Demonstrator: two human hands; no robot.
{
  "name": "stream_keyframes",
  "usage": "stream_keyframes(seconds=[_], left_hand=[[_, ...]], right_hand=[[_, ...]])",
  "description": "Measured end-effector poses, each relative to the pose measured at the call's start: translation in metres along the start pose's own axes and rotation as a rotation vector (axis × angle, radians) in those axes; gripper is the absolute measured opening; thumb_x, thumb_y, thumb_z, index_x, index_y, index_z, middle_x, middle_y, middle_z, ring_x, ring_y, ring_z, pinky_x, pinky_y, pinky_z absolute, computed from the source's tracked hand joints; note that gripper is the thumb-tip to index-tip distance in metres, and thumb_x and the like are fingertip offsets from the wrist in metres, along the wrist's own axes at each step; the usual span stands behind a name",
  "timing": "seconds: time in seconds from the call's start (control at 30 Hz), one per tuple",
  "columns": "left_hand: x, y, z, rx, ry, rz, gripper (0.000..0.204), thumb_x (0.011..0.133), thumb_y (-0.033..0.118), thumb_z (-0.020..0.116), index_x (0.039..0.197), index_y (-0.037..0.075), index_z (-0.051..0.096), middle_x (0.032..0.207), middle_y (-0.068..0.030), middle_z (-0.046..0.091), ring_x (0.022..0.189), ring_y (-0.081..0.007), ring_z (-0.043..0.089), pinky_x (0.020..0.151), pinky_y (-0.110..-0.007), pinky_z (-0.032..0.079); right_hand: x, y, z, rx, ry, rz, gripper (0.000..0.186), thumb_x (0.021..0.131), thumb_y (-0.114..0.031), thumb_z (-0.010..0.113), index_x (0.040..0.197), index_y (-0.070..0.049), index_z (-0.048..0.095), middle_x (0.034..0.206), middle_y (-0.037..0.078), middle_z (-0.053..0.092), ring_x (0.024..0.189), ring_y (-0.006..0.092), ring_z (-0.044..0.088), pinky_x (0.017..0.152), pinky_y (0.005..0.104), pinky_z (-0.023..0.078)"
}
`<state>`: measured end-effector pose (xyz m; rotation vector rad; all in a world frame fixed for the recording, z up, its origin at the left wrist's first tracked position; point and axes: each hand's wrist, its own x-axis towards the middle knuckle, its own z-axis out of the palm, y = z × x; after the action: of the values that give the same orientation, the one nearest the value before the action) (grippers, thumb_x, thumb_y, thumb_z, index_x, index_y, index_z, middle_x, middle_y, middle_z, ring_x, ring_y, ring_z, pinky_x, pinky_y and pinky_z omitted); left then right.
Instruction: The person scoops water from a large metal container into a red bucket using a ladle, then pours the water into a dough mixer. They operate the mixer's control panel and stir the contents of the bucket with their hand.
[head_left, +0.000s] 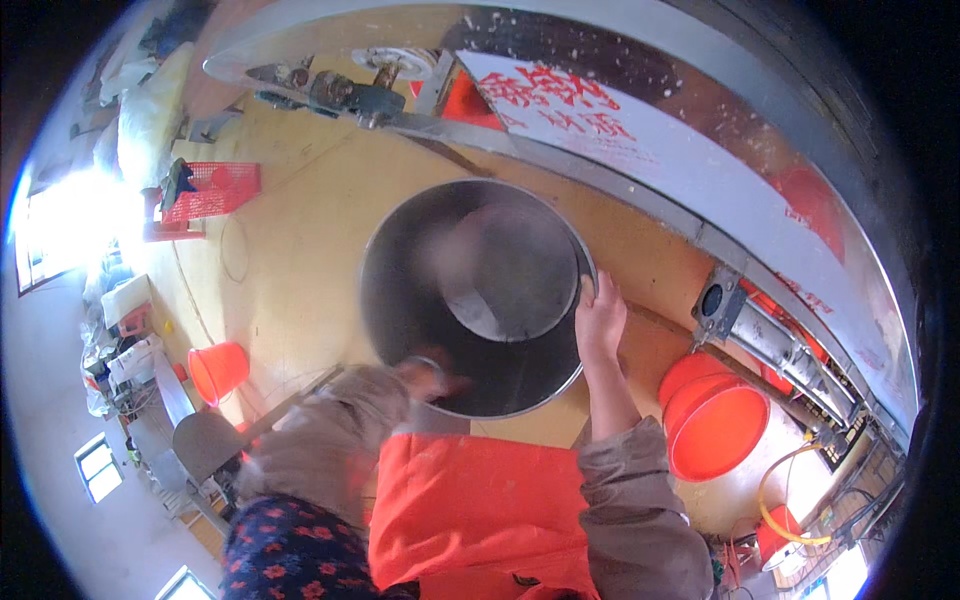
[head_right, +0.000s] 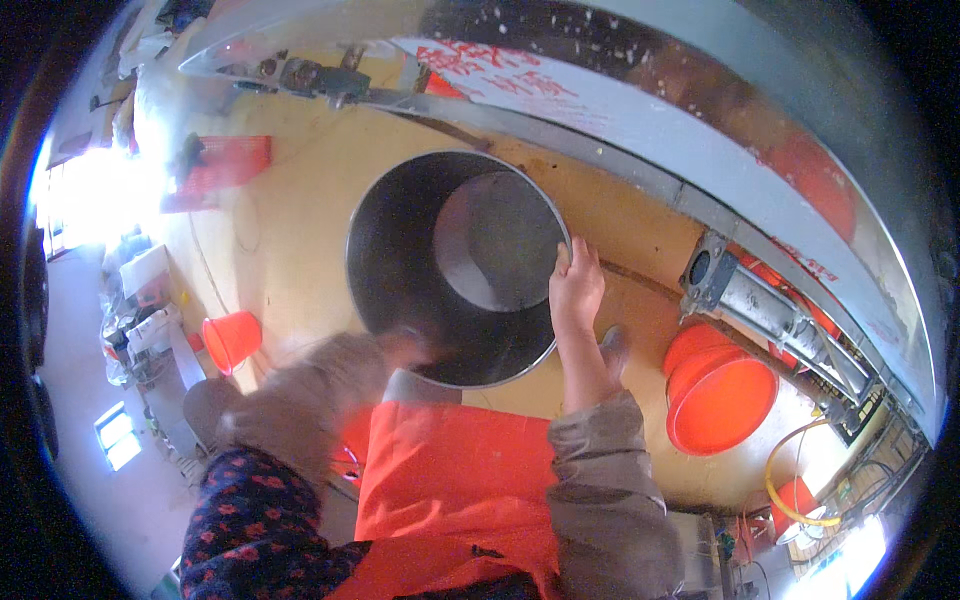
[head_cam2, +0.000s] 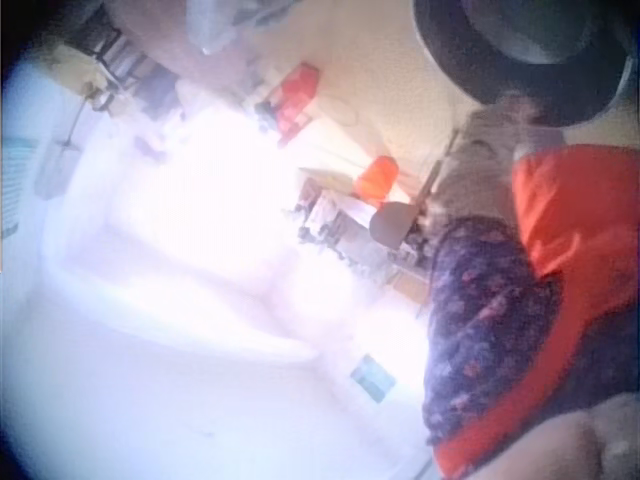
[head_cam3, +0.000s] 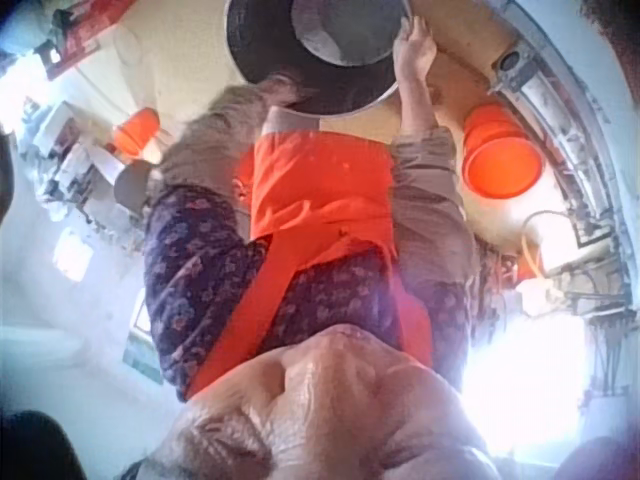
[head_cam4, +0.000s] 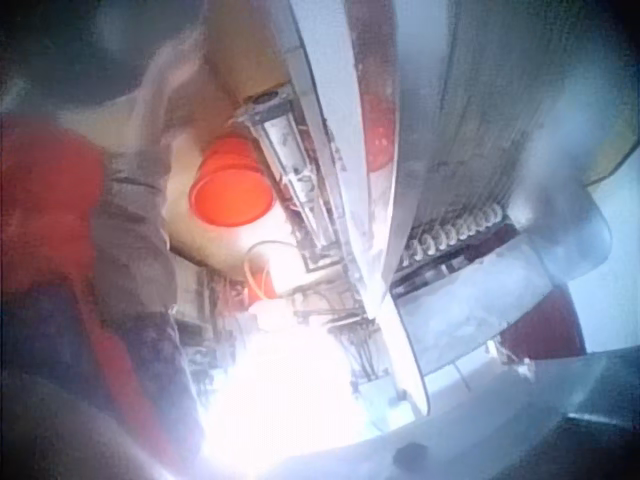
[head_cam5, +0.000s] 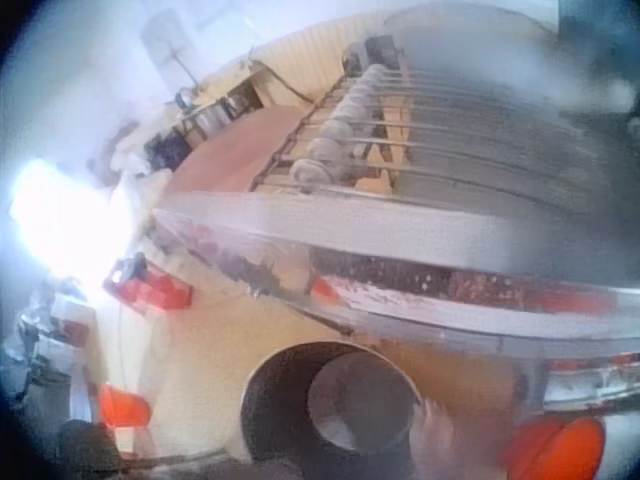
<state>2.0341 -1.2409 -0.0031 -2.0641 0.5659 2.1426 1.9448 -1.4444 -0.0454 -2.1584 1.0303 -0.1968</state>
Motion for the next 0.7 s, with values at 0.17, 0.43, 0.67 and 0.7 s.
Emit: stream_keyframes(seconds=[0.17, 0.43, 0.67, 0.7], left_hand=[[0.081, 0.109, 0.081, -1.021, 0.142, 0.437, 0.063, 0.091, 0.05, 0.022, 0.137, 0.007, 0.03, 0.141, -0.0185, 0.026, 0.134, -0.0257, 0.019, 0.108, -0.036, 0.016], [0.131, -0.09, -0.007, 0.063, 0.447, 0.087, 0.05, 0.092, 0.04, 0.035, 0.131, 0.009, 0.038, 0.132, -0.0138, 0.041, 0.123, -0.0234, 0.036, 0.102, -0.039, 0.023], [0.319, -0.134, -0.123, 0.941, 0.9, 0.067, 0.045, 0.088, 0.036, 0.042, 0.129, 0.015, 0.042, 0.128, -0.0127, 0.046, 0.118, -0.0288, 0.043, 0.097, -0.05, 0.032], [0.336, -0.132, -0.122, 1.031, 0.965, 0.073, 0.044, 0.088, 0.035, 0.043, 0.128, 0.016, 0.043, 0.127, -0.0125, 0.047, 0.117, -0.0295, 0.043, 0.096, -0.052, 0.033]], right_hand=[[0.003, -0.003, -0.003, 0.096, -0.04, 0.01, 0.021, 0.084, -0.014, 0.054, 0.102, -0.005, 0.055, 0.093, 0.02, 0.057, 0.084, 0.0391, 0.056, 0.072, 0.0439, 0.046], [-0.003, -0.011, -0.001, 0.013, -0.029, -0.024, 0.022, 0.085, -0.015, 0.051, 0.105, -0.006, 0.054, 0.095, 0.02, 0.056, 0.088, 0.0391, 0.055, 0.073, 0.0444, 0.046], [-0.002, -0.011, -0.003, 0.061, -0.114, 0.002, 0.021, 0.085, -0.014, 0.052, 0.099, 0.001, 0.054, 0.091, 0.023, 0.056, 0.087, 0.0397, 0.054, 0.075, 0.0439, 0.043], [-0.003, -0.01, -0.002, 0.05, -0.079, -0.022, 0.019, 0.085, -0.013, 0.052, 0.099, 0.0, 0.054, 0.09, 0.022, 0.055, 0.085, 0.0399, 0.054, 0.072, 0.0436, 0.043]])
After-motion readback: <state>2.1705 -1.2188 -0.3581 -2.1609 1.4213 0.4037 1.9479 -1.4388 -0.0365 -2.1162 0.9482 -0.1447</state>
